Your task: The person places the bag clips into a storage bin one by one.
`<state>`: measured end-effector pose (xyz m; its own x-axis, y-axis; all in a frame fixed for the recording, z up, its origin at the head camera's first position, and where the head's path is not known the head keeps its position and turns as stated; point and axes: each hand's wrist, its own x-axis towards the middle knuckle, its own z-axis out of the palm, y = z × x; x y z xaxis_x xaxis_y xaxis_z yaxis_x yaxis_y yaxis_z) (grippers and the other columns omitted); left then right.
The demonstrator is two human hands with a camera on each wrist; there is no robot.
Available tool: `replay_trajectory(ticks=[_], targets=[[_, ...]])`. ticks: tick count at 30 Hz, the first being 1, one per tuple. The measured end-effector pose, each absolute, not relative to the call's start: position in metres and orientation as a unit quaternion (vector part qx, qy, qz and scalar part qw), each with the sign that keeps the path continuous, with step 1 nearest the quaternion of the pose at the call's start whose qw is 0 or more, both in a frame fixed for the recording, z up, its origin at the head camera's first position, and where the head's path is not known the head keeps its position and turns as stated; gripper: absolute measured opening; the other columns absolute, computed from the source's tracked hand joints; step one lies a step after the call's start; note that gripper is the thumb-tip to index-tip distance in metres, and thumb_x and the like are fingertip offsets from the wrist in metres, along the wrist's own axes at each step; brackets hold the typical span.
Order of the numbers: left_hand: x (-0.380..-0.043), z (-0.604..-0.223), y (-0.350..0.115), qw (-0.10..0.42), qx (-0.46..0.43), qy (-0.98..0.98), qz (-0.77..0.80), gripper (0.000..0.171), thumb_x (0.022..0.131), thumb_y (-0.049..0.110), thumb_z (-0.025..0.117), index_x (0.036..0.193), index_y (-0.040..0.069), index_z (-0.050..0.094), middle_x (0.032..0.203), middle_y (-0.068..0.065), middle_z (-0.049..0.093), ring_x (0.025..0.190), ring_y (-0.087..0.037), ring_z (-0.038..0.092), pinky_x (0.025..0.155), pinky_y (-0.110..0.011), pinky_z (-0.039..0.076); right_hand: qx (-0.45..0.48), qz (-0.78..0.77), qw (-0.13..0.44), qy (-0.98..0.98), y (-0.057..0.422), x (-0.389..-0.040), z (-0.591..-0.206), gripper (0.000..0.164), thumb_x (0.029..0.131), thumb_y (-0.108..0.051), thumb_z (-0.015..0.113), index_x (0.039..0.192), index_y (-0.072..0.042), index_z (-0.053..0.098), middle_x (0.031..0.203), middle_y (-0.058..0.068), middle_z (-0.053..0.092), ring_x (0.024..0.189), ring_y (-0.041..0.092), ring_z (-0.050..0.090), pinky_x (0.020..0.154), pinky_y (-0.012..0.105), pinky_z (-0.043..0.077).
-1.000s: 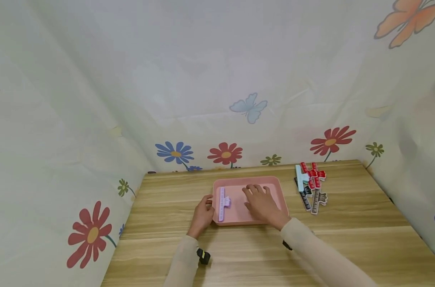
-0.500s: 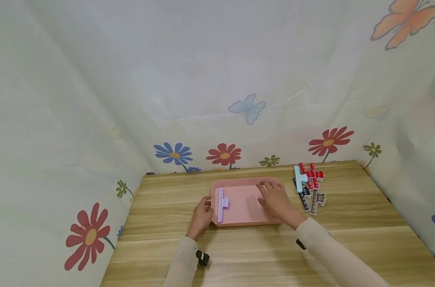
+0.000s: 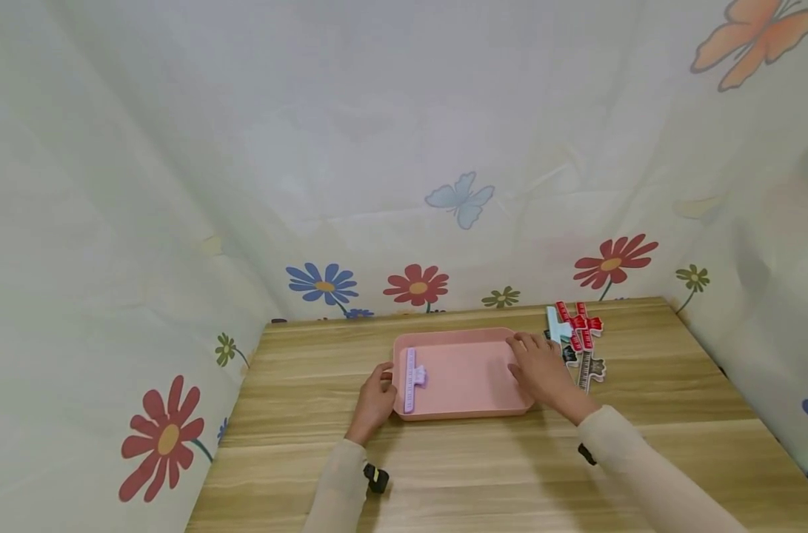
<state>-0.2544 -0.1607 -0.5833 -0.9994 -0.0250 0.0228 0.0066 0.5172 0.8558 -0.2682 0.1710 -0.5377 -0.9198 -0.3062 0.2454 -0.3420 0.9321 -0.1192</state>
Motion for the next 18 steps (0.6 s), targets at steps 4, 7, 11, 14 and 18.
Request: replay_trajectory(ticks=[4,7,11,14,18], targets=[[-0.254,-0.582,-0.16,0.018,0.006,-0.871,-0.491,0.046,0.086,0.001,0.048,0.131,0.007,0.048,0.114,-0.02,0.06,0.099,-0.026,0.063,0.072,-0.03,0.052,0.155,0.093,0.104,-0.978,0.184,-0.27,-0.539,0.05,0.088,-0.029,0.062,0.133,-0.01,0.048,0.131,0.013,0.051,0.123,0.036,0.044,0.095,0.067,0.032],[-0.254,-0.582,-0.16,0.016,0.006,-0.872,-0.49,0.045,0.086,0.001,0.048,0.131,0.008,0.048,0.115,-0.019,0.061,0.1,-0.026,0.062,0.073,-0.03,0.052,0.146,0.097,0.098,-0.98,0.192,-0.27,-0.539,0.05,0.088,-0.029,0.061,0.133,-0.009,0.048,0.131,0.014,0.051,0.122,0.037,0.044,0.095,0.068,0.032],[-0.254,-0.583,-0.161,0.013,0.005,-0.871,-0.49,0.045,0.086,0.002,0.048,0.13,0.008,0.049,0.114,-0.019,0.061,0.1,-0.026,0.063,0.072,-0.03,0.052,0.141,0.091,0.093,-0.981,0.203,-0.271,-0.543,0.05,0.088,-0.026,0.06,0.133,-0.007,0.048,0.132,0.016,0.05,0.122,0.04,0.044,0.094,0.068,0.033],[-0.254,-0.584,-0.161,0.013,0.005,-0.871,-0.491,0.045,0.086,0.002,0.048,0.13,0.008,0.048,0.114,-0.018,0.061,0.1,-0.026,0.063,0.073,-0.03,0.052,0.142,0.081,0.086,-0.983,0.211,-0.273,-0.545,0.049,0.088,-0.024,0.058,0.133,-0.007,0.048,0.134,0.017,0.05,0.122,0.04,0.044,0.095,0.068,0.032],[-0.255,-0.584,-0.161,0.015,0.004,-0.87,-0.493,0.045,0.086,0.002,0.048,0.13,0.008,0.048,0.114,-0.019,0.061,0.1,-0.026,0.063,0.073,-0.03,0.052,0.146,0.074,0.067,-0.984,0.219,-0.274,-0.545,0.045,0.09,-0.021,0.054,0.133,-0.007,0.048,0.136,0.018,0.048,0.123,0.041,0.043,0.094,0.069,0.033]])
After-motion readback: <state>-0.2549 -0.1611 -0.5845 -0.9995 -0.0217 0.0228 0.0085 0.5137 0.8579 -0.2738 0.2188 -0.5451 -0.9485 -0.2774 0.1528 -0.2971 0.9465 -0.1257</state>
